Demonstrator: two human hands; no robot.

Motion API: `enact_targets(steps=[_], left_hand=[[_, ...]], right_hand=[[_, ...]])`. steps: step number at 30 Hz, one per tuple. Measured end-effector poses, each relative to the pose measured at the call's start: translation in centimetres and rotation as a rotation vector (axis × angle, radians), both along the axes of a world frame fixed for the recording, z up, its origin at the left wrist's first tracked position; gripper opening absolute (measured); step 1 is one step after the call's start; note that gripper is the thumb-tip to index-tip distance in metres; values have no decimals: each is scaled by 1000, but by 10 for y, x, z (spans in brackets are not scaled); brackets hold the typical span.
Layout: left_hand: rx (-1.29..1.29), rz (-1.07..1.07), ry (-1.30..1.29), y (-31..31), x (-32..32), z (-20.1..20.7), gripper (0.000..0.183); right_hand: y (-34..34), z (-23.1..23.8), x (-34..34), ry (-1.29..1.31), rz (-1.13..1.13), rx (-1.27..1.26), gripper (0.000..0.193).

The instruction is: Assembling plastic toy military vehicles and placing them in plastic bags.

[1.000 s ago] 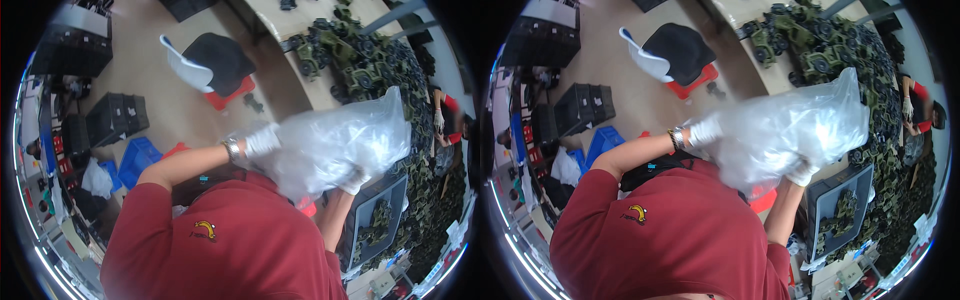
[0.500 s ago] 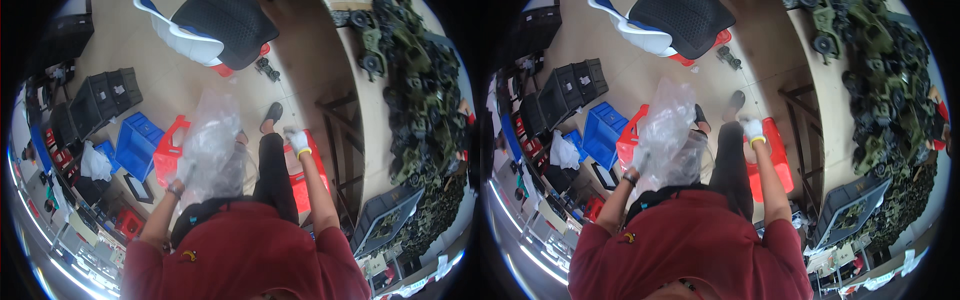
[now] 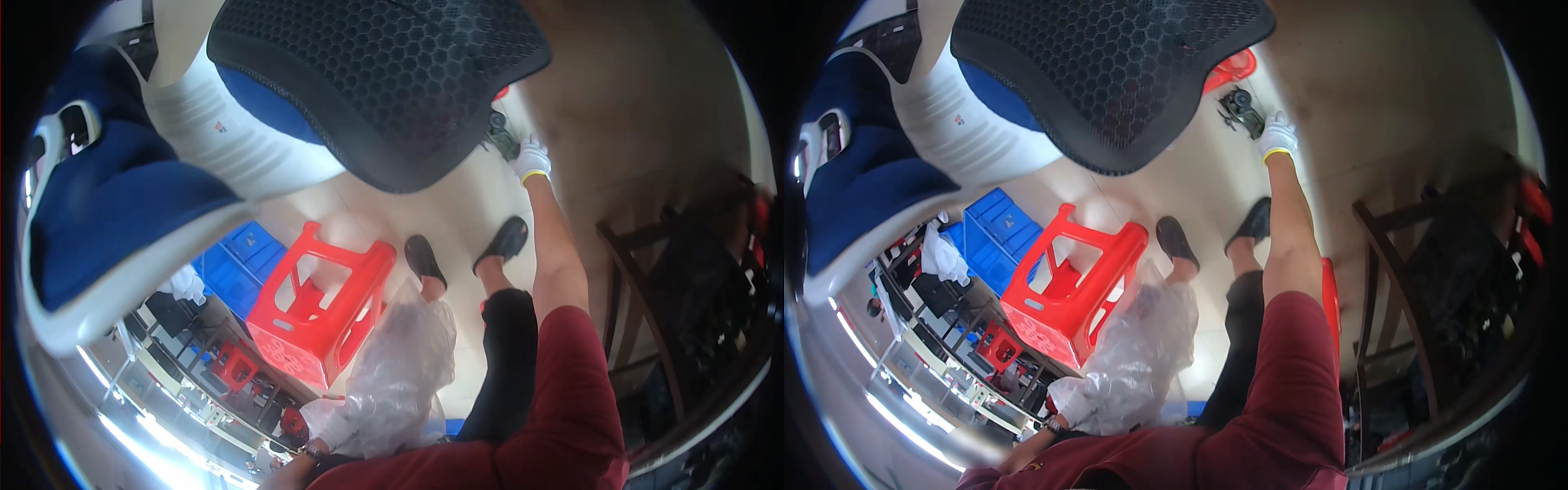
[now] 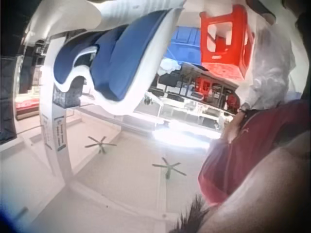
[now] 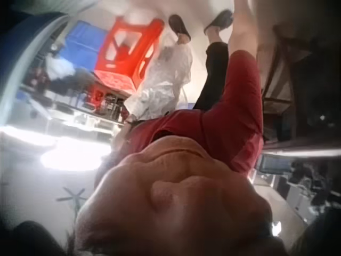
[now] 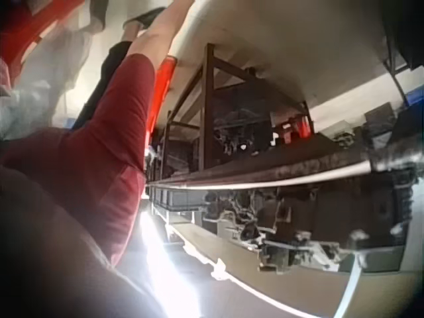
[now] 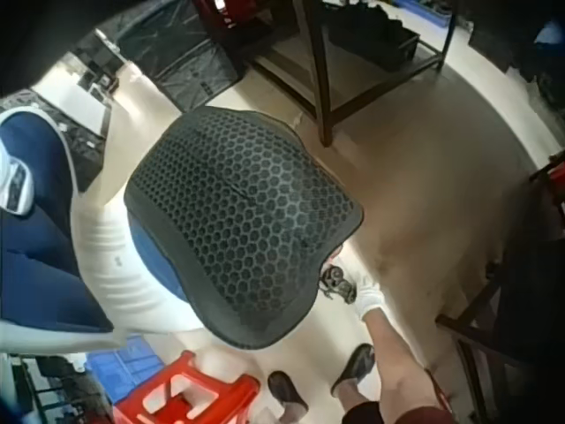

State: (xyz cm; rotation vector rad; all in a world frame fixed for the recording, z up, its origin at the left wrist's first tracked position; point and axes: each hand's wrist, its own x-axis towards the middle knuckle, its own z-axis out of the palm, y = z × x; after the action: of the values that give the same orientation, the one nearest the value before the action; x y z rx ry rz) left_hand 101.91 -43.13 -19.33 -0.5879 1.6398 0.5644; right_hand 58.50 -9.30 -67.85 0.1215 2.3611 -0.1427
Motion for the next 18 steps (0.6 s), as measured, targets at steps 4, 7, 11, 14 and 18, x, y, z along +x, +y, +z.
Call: enact_targets(steps=[4, 7, 11, 14, 18], left_hand=[[-90, -29, -236, -5, 6, -13, 34], [14, -87, -233, -3, -11, -22, 33], [62, 118, -98, -4, -13, -16, 22], [1, 254, -117, -15, 15, -15, 18], [34, 320, 20, -14, 18, -25, 24]], right_hand=[[-19, -50, 9, 63, 33, -54, 79], [-11, -56, 21, -9, -58, 53, 73], [-1, -35, 114, -79, -489, -377, 50], [-18, 119, 142, -330, -576, -467, 57], [3, 285, 199, -182, -955, -889, 60]])
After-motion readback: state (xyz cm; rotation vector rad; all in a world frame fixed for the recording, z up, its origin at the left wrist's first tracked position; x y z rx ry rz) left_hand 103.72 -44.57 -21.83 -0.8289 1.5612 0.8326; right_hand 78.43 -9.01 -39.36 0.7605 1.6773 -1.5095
